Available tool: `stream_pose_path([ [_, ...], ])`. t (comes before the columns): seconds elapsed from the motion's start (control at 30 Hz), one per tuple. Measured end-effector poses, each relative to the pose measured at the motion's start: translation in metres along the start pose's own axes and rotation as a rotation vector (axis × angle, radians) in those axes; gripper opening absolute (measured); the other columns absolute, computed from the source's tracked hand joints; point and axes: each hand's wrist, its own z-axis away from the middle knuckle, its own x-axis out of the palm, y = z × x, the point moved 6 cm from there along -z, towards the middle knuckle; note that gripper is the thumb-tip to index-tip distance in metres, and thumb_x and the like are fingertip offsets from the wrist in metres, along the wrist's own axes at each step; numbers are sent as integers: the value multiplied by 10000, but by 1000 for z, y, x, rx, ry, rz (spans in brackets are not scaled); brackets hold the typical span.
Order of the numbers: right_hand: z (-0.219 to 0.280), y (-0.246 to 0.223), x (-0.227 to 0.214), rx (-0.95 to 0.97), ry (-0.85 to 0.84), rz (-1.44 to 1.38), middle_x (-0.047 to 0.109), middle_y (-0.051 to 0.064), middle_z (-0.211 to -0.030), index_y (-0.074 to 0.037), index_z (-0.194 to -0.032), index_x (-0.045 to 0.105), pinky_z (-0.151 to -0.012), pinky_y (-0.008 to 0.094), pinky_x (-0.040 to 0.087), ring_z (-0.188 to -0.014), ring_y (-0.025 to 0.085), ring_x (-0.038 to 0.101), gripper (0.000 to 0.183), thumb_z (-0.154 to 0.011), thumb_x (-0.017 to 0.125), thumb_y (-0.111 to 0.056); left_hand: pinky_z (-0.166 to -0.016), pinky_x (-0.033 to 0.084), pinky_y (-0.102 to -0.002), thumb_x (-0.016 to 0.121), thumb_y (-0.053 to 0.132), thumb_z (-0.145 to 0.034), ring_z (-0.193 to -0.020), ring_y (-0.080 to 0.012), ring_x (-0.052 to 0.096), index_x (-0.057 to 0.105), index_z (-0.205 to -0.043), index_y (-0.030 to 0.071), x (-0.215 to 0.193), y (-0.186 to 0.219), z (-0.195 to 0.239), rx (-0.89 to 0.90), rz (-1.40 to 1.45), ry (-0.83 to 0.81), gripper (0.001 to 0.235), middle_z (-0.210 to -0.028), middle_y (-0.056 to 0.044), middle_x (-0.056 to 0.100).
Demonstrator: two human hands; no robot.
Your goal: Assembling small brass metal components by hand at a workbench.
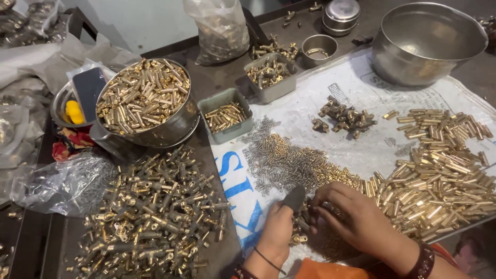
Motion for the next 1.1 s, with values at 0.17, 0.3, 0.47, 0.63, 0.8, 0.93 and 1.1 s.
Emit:
stream_pose_path([
  [0.17, 1, -6, 0, -40, -27, -43, 694, 67, -969, -69, -984, 683, -739, 332, 612, -866, 229, 741, 173, -822, 738, -87, -466, 519, -284, 619, 364, -1031, -504, -169, 660, 716, -901, 0, 7, 5, 6, -43, 2, 7, 398, -679, -83, 704],
  [0.3, 2, -8, 0, -3, -45, -5, 690, 67, -935, -61, -967, 685, -716, 341, 604, -826, 233, 731, 171, -816, 756, -99, -478, 516, -267, 597, 340, -1035, -523, -154, 667, 730, -940, -1, 7, 7, 9, -48, -69, -39, 378, -699, -70, 718],
  [0.47, 3, -11, -4, 10, -56, -30, 695, 63, -927, -53, -944, 686, -690, 344, 604, -807, 233, 738, 157, -815, 760, -105, -491, 514, -267, 595, 289, -1036, -541, -153, 666, 729, -980, -7, 12, 9, 12, -17, -45, -125, 330, -715, -69, 713],
  [0.63, 5, -9, -8, 28, -85, -50, 709, 45, -909, -64, -910, 691, -669, 342, 606, -788, 228, 750, 133, -817, 772, -115, -538, 530, -275, 591, 288, -1043, -575, -154, 674, 721, -988, 0, 8, 3, 11, -11, -75, -193, 321, -709, -70, 700],
  [0.8, 13, -9, -13, -32, -89, -5, 703, 62, -900, -78, -907, 699, -650, 357, 595, -783, 269, 733, 175, -753, 783, -85, -574, 529, -266, 606, 298, -1060, -606, -140, 668, 715, -977, 8, 13, -1, 14, -42, -129, -266, 321, -727, -62, 696],
  [0.93, 16, -10, -14, -22, -96, 34, 711, 44, -903, -95, -903, 713, -641, 354, 600, -765, 259, 738, 172, -748, 788, -105, -549, 521, -264, 602, 322, -1054, -584, -140, 667, 710, -947, 10, 11, -7, 12, -66, -129, -243, 347, -717, -62, 699],
  [1.1, 17, -12, -11, -37, -65, 23, 716, 28, -899, -105, -897, 719, -624, 342, 604, -761, 239, 748, 153, -759, 785, -114, -555, 524, -264, 604, 319, -1060, -584, -141, 665, 709, -939, -9, 9, -7, 10, -29, -113, -257, 365, -722, -72, 706],
])
